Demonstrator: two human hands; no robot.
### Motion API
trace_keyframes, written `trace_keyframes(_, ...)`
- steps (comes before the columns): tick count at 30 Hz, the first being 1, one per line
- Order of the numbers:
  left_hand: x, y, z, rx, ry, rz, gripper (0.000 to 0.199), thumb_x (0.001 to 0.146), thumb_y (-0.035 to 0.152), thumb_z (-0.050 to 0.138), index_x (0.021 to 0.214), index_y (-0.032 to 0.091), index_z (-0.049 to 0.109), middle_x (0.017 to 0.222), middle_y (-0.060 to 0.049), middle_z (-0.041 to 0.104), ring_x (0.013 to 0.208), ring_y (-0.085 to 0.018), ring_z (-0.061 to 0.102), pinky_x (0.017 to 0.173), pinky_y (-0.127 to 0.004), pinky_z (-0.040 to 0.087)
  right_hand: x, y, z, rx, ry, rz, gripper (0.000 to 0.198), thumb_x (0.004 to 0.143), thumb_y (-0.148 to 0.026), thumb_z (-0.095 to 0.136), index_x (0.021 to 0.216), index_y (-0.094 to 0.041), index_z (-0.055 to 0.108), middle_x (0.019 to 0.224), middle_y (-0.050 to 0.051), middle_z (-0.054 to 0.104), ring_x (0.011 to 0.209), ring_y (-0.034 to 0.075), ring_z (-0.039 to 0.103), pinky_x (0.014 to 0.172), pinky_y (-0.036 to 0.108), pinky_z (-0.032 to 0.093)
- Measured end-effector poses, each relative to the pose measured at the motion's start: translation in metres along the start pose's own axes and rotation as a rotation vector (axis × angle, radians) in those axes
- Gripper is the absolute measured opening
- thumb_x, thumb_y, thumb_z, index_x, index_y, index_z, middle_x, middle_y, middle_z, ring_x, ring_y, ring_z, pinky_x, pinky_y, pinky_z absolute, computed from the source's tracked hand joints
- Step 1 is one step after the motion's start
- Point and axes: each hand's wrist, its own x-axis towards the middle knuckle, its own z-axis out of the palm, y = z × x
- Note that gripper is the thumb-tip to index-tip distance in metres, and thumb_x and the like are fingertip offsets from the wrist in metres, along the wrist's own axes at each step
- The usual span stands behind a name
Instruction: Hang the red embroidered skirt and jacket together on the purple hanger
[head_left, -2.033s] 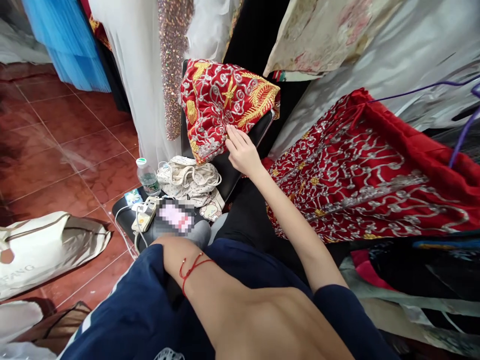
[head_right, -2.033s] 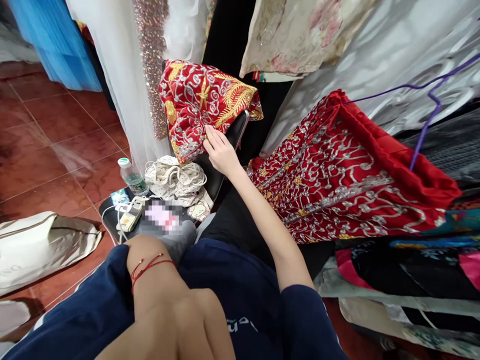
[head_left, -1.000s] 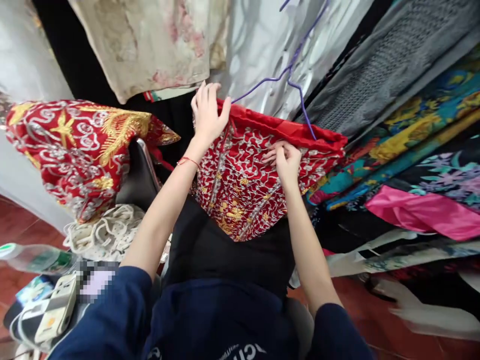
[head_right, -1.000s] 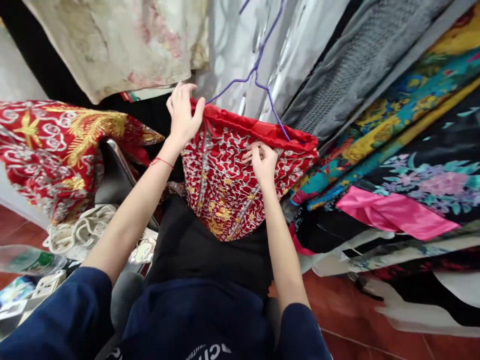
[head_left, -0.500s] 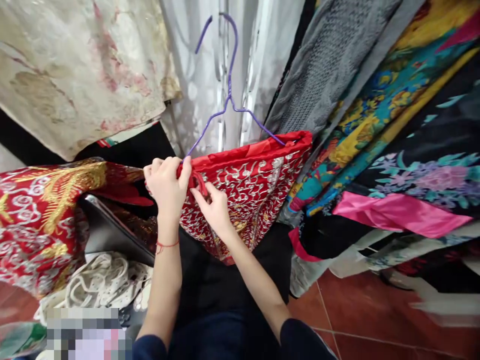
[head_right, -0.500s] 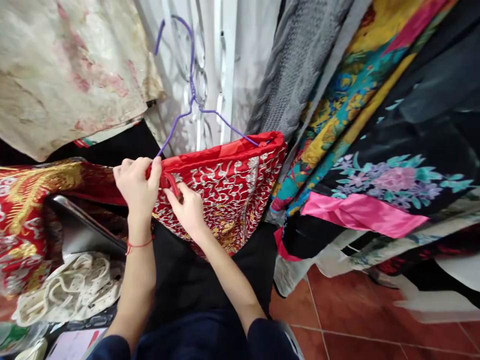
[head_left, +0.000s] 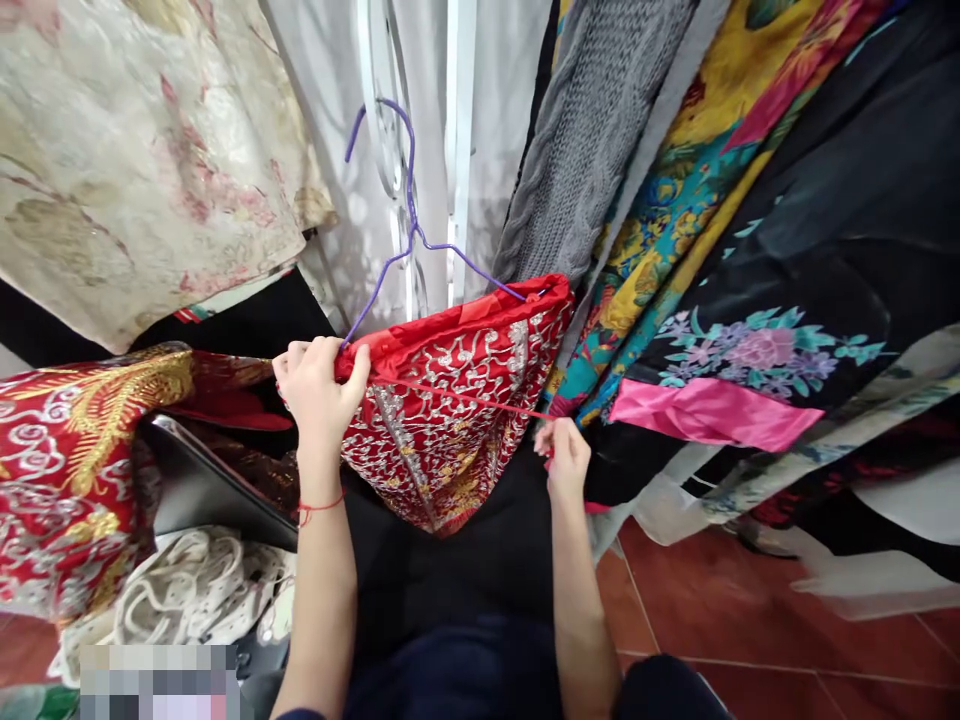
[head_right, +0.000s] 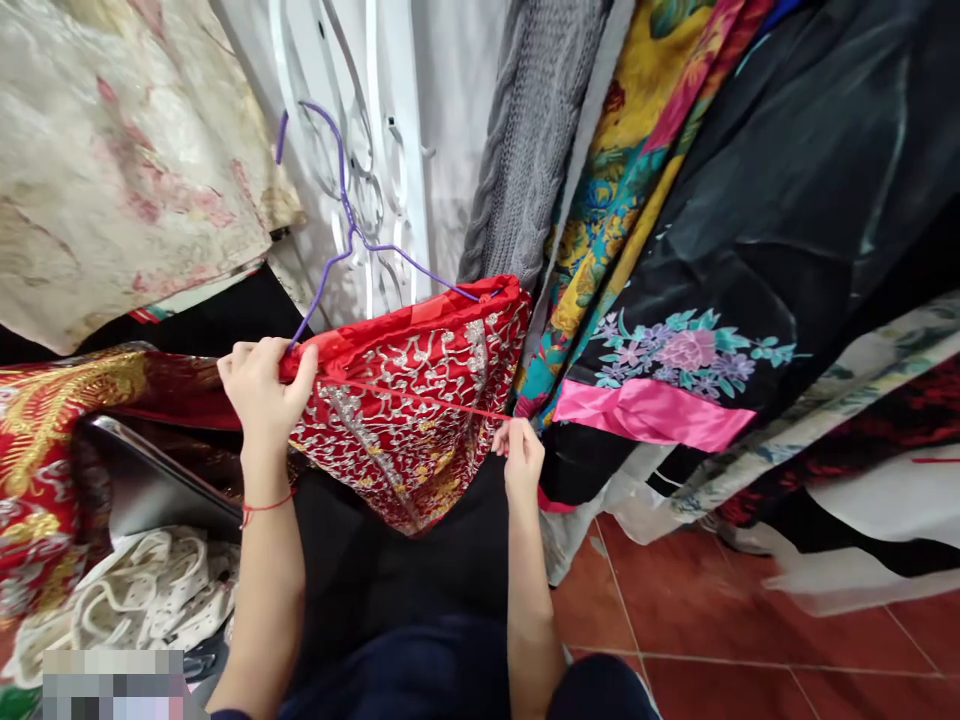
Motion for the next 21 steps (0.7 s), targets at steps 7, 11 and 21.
trace_keyframes(7,-0.006,-0.006,-0.016,-0.002,-0.149,0.092,0.029,0.089,0.039,0.05,0.11,0.022,0.061,0.103,-0.011,0.067,0.107,-0.032,0.054,0.095,-0.046,0.035,0.011,-0.038,0.044,-0.15,-0.273,-0.165,0.026,0.092,-0.047,0.062,0.105,-0.024,0.066,0.101,0.006,0.074,0.095,0.022,0.07,0.084,0.035,0.053)
trace_keyframes(11,-0.009,-0.008,-0.028,0.009,-0.216,0.138,0.048,0.081,0.04,0.055,0.124,0.019,0.058,0.114,-0.013,0.066,0.114,-0.034,0.052,0.1,-0.047,0.036,-0.003,-0.066,0.116,0.089,-0.614,-0.053,0.025,0.087,-0.046,0.068,0.099,-0.024,0.069,0.098,0.004,0.075,0.091,0.019,0.07,0.081,0.032,0.053)
trace_keyframes(21,-0.017,-0.011,-0.043,-0.02,-0.329,0.155,0.06,0.077,0.017,0.047,0.136,0.013,0.053,0.125,-0.016,0.064,0.123,-0.034,0.049,0.105,-0.049,0.035,-0.028,-0.056,0.171,0.608,-0.485,0.345,0.024,0.076,-0.041,0.058,0.064,-0.025,0.045,0.073,0.004,0.067,0.077,0.021,0.068,0.072,0.035,0.055)
